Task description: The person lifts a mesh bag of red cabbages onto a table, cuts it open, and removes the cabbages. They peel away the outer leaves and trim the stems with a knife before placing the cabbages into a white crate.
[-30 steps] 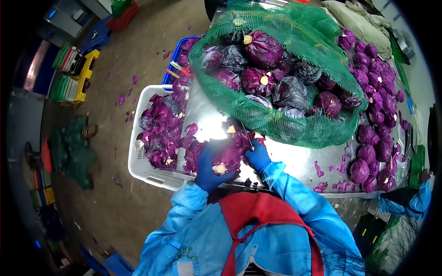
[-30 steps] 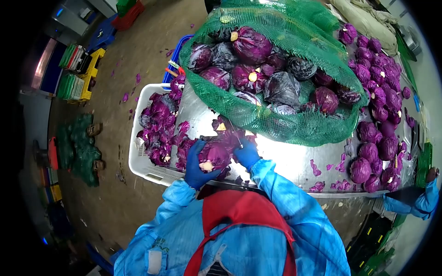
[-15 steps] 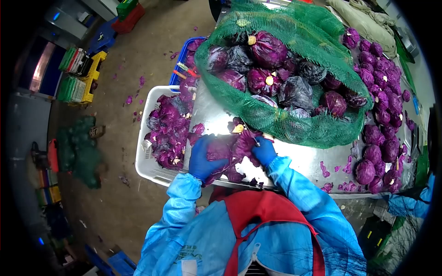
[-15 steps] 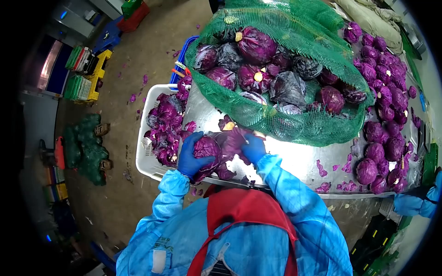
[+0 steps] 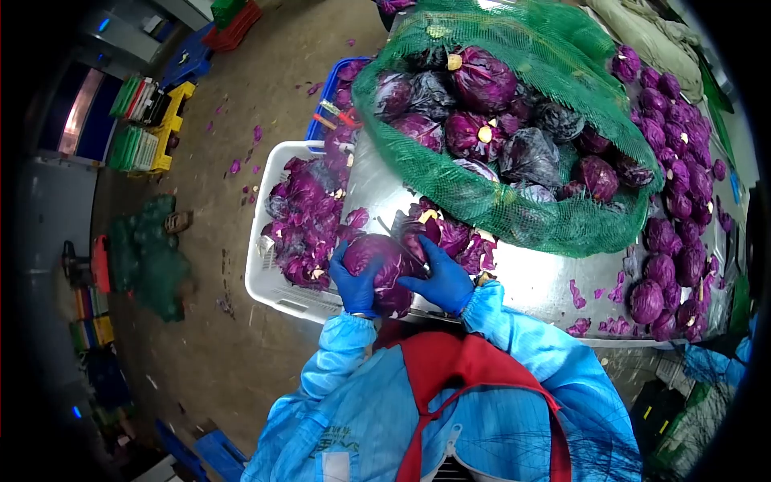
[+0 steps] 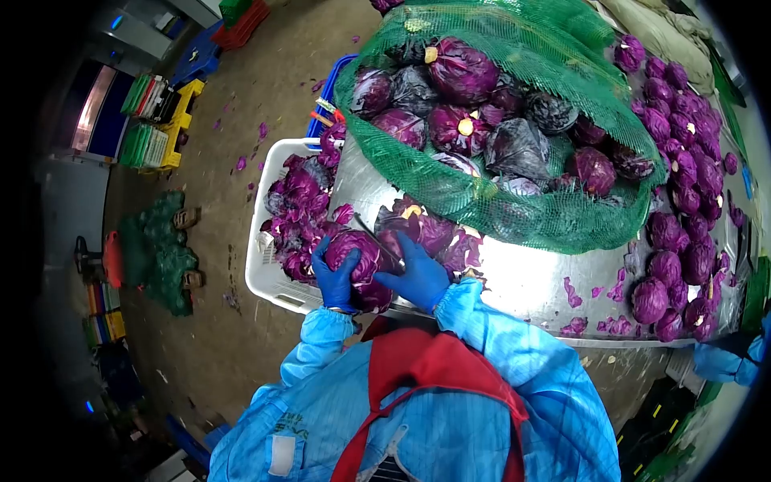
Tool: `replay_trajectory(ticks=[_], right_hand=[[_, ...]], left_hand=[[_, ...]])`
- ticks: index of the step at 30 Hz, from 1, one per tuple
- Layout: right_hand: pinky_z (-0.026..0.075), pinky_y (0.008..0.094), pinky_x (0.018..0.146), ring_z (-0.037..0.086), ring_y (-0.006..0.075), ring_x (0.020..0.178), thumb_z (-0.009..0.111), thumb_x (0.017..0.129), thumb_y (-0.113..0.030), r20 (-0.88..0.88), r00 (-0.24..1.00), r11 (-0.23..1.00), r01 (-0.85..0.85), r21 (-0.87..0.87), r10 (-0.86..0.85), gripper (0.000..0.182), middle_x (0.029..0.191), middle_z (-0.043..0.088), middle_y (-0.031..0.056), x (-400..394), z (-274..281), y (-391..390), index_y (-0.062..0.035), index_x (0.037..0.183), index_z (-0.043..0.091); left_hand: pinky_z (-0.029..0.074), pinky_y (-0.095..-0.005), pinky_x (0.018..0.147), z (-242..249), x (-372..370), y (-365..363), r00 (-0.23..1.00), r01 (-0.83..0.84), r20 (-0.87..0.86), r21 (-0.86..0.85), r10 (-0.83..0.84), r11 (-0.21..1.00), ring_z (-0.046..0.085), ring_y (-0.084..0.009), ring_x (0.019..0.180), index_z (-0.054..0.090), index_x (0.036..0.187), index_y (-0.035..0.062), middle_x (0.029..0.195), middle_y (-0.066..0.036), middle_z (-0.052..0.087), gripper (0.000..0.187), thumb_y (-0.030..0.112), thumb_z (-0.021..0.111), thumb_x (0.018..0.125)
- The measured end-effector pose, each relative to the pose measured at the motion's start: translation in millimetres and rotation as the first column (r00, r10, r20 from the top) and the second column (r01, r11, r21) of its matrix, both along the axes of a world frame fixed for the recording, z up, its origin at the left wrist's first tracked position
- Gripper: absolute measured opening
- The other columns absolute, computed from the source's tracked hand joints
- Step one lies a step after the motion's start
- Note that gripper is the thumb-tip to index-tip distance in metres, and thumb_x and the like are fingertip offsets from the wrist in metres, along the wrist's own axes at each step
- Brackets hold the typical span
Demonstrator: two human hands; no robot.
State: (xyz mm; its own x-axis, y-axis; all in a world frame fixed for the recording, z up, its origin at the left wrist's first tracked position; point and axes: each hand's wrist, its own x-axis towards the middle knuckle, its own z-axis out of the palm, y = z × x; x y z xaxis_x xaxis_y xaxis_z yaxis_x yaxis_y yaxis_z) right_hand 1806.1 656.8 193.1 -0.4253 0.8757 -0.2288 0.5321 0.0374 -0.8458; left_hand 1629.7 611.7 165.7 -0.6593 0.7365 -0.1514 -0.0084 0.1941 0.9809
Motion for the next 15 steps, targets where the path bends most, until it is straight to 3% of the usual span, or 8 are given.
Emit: replay_trajectory(ticks=[1,4,5,7,8,11,14,15], right_hand=[[0.047,0.0414,0.085,0.057,0.0375,0.104,0.071,0.073,-0.045,-0.027,1.0,0.999,0.008,0.047,-0.006,0.089,0.122,0.051,0.026,-3,-9,-1,-0.0039,0.139,0.027],[0.047,0.0408,0.086,0.056,0.038,0.106,0.072,0.071,-0.047,-0.004,1.0,0.969,0.012,-0.249,-0.014,0.097,0.116,0.054,0.029,-9,-3,14,0.0006,0.14,0.022],[0.048,0.0415,0.083,0.059,0.0384,0.1,0.07,0.073,-0.044,-0.001,1.0,0.985,0.017,-0.172,-0.017,0.094,0.109,0.058,0.0282,-10,-11,12,-0.004,0.141,0.02],[0.049,0.0426,0.079,0.061,0.0388,0.093,0.068,0.075,-0.038,0.04,0.999,0.971,0.033,-0.238,-0.024,0.089,0.102,0.06,0.0264,-9,-3,14,-0.0078,0.143,0.019],[0.049,0.0432,0.076,0.062,0.039,0.089,0.067,0.076,-0.035,0.062,0.998,0.962,0.044,-0.269,-0.028,0.087,0.098,0.061,0.0255,-8,0,16,-0.0097,0.143,0.018],[0.049,0.0454,0.07,0.062,0.0385,0.079,0.063,0.077,-0.026,0.099,0.994,0.998,0.041,-0.05,-0.036,0.082,0.086,0.063,0.0216,-10,-4,11,-0.0155,0.144,0.017],[0.048,0.0462,0.069,0.062,0.038,0.076,0.061,0.077,-0.021,0.122,0.992,0.998,-0.032,-0.059,0.039,0.081,0.08,0.062,0.0193,-10,-19,12,-0.0168,0.145,0.015],[0.049,0.0459,0.069,0.063,0.0372,0.077,0.059,0.078,-0.018,0.127,0.992,0.996,-0.012,-0.092,0.023,0.072,0.085,0.063,0.0198,-11,-10,14,-0.0158,0.141,0.025]], left_hand=[[0.038,-0.035,0.097,-6,-1,-1,1.0,-0.018,0.012,-0.008,0.018,1.0,0.047,-0.0227,0.107,0.041,0.123,0.0017,0.117,-0.011,0.045,0.075,0.012,0.083,0.062],[0.04,-0.0342,0.096,-5,-1,-3,1.0,0.025,-0.011,-0.046,-0.025,0.999,0.048,-0.0224,0.109,0.037,0.127,0.0019,0.119,-0.013,0.045,0.079,0.012,0.082,0.063],[0.041,-0.0339,0.095,0,0,-3,0.998,0.056,0.019,-0.036,-0.055,0.998,0.048,-0.0224,0.109,0.036,0.127,0.0022,0.119,-0.014,0.045,0.08,0.012,0.082,0.062],[0.043,-0.033,0.093,28,6,0,0.989,0.139,0.059,-0.03,-0.137,0.99,0.051,-0.0216,0.105,0.038,0.122,0.0034,0.119,-0.013,0.046,0.078,0.015,0.084,0.06],[0.043,-0.0329,0.093,25,5,0,0.986,0.169,0.017,-0.049,-0.168,0.984,0.05,-0.0217,0.105,0.037,0.122,0.0033,0.118,-0.013,0.046,0.079,0.014,0.085,0.059],[0.044,-0.0329,0.093,12,2,1,0.965,0.235,-0.096,-0.106,-0.245,0.966,0.05,-0.022,0.105,0.037,0.121,0.0032,0.117,-0.013,0.046,0.08,0.013,0.085,0.057],[0.044,-0.0334,0.092,3,3,5,0.943,0.244,-0.193,-0.15,-0.271,0.958,0.05,-0.0222,0.105,0.036,0.121,0.003,0.117,-0.014,0.046,0.082,0.012,0.086,0.056],[0.044,-0.0342,0.093,0,4,5,0.947,0.236,-0.193,-0.122,-0.256,0.964,0.05,-0.0227,0.105,0.037,0.121,0.0028,0.116,-0.013,0.047,0.082,0.013,0.086,0.056]])
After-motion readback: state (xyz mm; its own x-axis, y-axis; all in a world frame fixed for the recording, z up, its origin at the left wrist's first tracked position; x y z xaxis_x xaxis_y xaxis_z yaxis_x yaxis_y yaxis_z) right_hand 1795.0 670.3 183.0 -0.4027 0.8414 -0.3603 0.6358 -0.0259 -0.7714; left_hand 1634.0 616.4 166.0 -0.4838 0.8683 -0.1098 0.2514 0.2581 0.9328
